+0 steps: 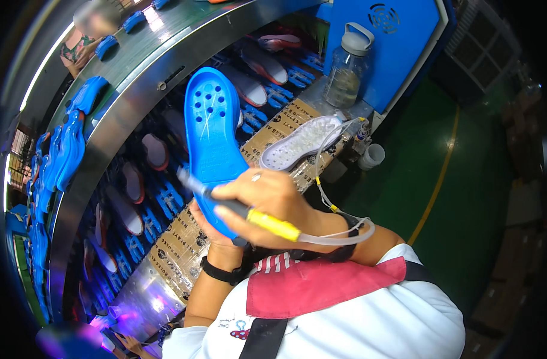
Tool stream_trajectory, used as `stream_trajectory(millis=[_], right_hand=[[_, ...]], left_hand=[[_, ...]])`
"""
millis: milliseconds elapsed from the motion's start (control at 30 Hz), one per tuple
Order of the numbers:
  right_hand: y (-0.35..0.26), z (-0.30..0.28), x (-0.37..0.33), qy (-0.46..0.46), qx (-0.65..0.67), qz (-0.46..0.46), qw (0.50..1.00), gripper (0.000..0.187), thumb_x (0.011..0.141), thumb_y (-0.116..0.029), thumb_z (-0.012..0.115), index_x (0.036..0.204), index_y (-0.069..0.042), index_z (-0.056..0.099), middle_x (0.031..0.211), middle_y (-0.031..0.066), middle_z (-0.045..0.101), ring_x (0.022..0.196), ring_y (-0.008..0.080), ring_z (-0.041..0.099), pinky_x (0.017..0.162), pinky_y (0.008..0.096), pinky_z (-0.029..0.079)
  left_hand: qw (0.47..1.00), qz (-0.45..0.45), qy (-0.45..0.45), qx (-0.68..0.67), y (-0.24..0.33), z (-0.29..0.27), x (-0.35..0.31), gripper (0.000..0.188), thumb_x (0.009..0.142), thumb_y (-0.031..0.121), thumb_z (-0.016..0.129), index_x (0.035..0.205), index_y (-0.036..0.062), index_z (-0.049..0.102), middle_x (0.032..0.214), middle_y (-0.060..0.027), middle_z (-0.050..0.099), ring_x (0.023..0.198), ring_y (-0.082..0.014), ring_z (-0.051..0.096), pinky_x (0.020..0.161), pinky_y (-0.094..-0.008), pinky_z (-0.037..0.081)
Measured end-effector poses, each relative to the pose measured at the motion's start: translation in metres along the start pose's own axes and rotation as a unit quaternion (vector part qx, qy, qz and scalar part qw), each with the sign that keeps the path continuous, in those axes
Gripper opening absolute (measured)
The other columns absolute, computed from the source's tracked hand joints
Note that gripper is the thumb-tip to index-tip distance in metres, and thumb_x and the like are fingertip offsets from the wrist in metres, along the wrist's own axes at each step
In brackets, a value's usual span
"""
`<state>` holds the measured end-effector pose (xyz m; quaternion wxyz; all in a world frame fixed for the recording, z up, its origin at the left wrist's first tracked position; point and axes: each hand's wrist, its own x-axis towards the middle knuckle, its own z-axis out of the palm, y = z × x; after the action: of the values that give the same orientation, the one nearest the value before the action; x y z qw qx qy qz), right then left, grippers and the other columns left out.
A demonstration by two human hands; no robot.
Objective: Applying adhesive to shoe soles using a brush and a glue dispensing tool.
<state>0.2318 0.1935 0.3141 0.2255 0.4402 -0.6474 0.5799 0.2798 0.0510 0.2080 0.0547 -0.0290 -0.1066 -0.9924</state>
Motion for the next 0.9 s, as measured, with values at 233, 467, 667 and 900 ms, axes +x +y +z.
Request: stream_trajectory(millis=[233,467,667,900], right_hand=[[-0.002,0.008,-0.012,-0.16,-0.058,-0.032,0.985,0.026,0.069,-0.01,0.072,0.092,-0.003,0.062,0.076,0.0097,0.062,0.068,0.0261,0.06,0.061,0.0343,0.049],[0.002,0.001,-0.006,-0.031,-0.005,0.017,0.999,0.025,0.069,-0.008,0.073,0.091,0.0,0.064,0.077,0.0126,0.064,0.067,0.0285,0.062,0.063,0.0346,0.05],[-0.005,0.003,-0.01,-0.173,0.073,-0.026,0.982,0.023,0.071,-0.009,0.072,0.091,-0.003,0.065,0.074,0.0111,0.062,0.066,0.0272,0.061,0.061,0.0339,0.049],[0.0,-0.002,-0.021,-0.184,0.102,0.059,0.976,0.024,0.072,-0.016,0.072,0.093,-0.006,0.066,0.077,0.0116,0.064,0.071,0.0287,0.062,0.064,0.0358,0.048]], left_hand=[[0.994,-0.011,0.055,0.089,-0.012,0.031,0.005,0.089,0.072,0.055,0.058,0.14,0.004,0.033,0.133,-0.0233,0.045,0.116,-0.0389,0.051,0.102,-0.0504,0.04],[0.992,0.007,0.037,0.12,0.0,0.037,0.003,0.104,0.067,0.063,0.065,0.146,0.0101,0.022,0.141,-0.0218,0.037,0.121,-0.04,0.044,0.103,-0.0461,0.039],[0.994,-0.009,-0.027,0.107,0.009,0.038,0.008,0.098,0.07,0.059,0.064,0.144,0.0064,0.025,0.137,-0.0234,0.04,0.12,-0.0428,0.045,0.096,-0.0499,0.044],[0.989,0.041,-0.025,0.141,0.018,0.042,0.01,0.096,0.071,0.053,0.064,0.143,0.0033,0.025,0.136,-0.0252,0.038,0.119,-0.0443,0.045,0.086,-0.0541,0.051]])
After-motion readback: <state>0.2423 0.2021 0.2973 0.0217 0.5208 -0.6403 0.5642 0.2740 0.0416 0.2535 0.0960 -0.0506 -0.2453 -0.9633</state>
